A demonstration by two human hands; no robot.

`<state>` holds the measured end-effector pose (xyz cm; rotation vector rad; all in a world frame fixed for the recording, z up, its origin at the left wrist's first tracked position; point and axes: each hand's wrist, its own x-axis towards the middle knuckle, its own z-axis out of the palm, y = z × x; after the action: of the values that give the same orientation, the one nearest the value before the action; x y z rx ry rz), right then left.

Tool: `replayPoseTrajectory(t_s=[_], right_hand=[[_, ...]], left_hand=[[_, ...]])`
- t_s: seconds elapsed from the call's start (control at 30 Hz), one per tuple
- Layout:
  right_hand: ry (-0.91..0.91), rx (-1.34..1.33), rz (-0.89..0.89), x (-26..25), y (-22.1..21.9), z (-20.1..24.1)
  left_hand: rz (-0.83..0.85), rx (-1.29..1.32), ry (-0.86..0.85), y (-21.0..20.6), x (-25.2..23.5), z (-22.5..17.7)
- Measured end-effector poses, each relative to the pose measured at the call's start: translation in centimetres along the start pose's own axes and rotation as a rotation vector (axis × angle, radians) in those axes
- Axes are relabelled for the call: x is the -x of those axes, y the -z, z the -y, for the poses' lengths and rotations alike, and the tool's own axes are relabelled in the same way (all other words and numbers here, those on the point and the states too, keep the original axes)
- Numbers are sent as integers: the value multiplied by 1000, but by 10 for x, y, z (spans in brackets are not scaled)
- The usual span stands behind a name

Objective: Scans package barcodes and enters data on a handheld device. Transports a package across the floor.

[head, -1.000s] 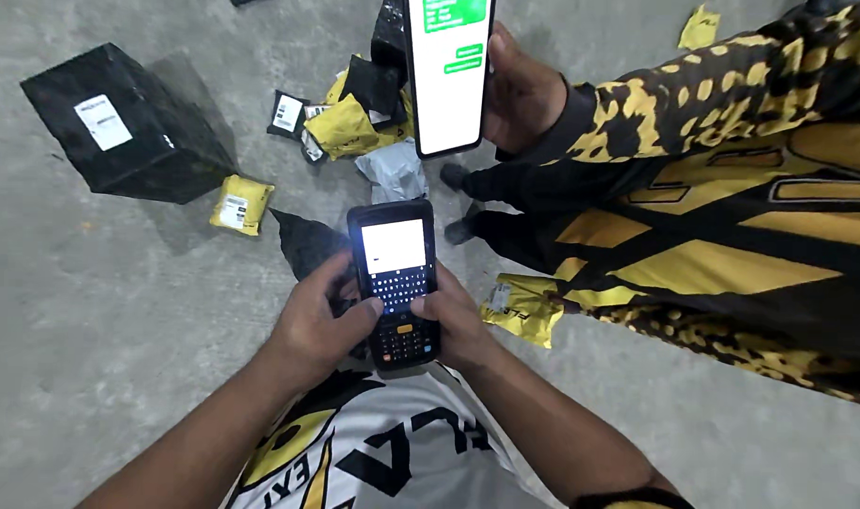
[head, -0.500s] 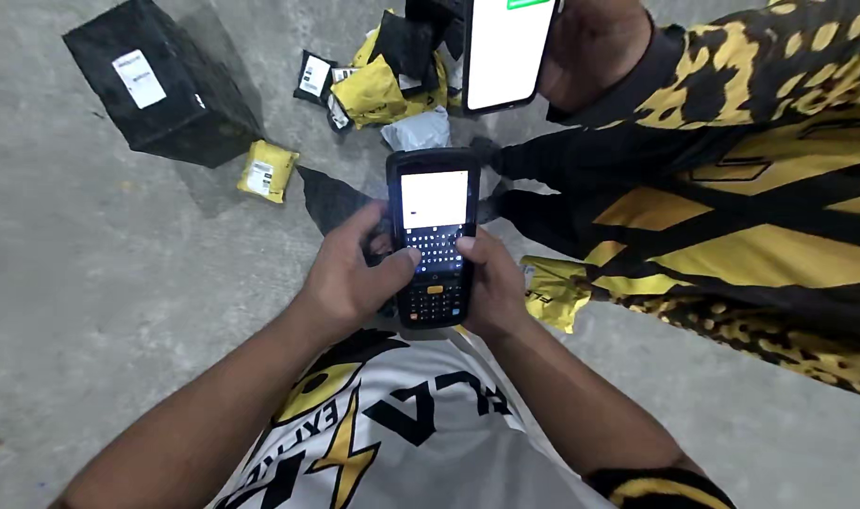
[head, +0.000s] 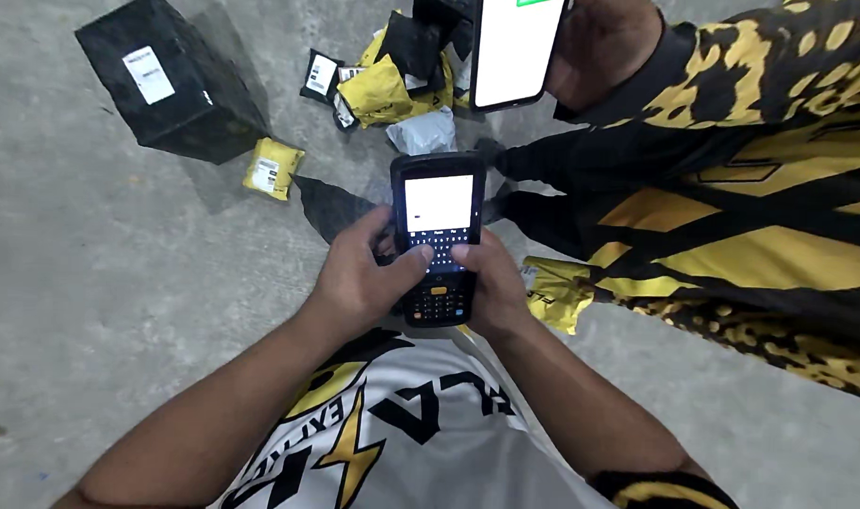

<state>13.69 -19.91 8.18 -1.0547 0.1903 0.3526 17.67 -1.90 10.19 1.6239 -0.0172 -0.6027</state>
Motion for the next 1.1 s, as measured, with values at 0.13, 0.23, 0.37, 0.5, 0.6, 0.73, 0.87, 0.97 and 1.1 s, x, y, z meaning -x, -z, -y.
replayPoseTrajectory(t_s=[0.13,0.23,0.37,0.5,0.6,0.73,0.87,0.97,1.1], right_hand=[[27,-13,35,2,1,-2],[34,-16,41,4,1,-3],[-5,2,-6,5,-3,-1],[19,-9,21,8,-2,-5],[37,-15,40,8,-2,-5],[50,-36,73,9,-1,-7],[16,-33,104,9,-2,-7],[-41,-2,19,10,-7,-3],[4,-29,57,10,-2,-3]], left_hand=[[24,13,-11,2,3,3],[32,34,-22,3,4,4],[34,38,-36,3,4,5],[31,11,-23,3,6,4],[24,6,-14,4,7,5],[34,19,-20,5,8,6],[44,41,-27,7,10,7],[83,63,-25,9,11,8],[158,33,-32,13,12,7]])
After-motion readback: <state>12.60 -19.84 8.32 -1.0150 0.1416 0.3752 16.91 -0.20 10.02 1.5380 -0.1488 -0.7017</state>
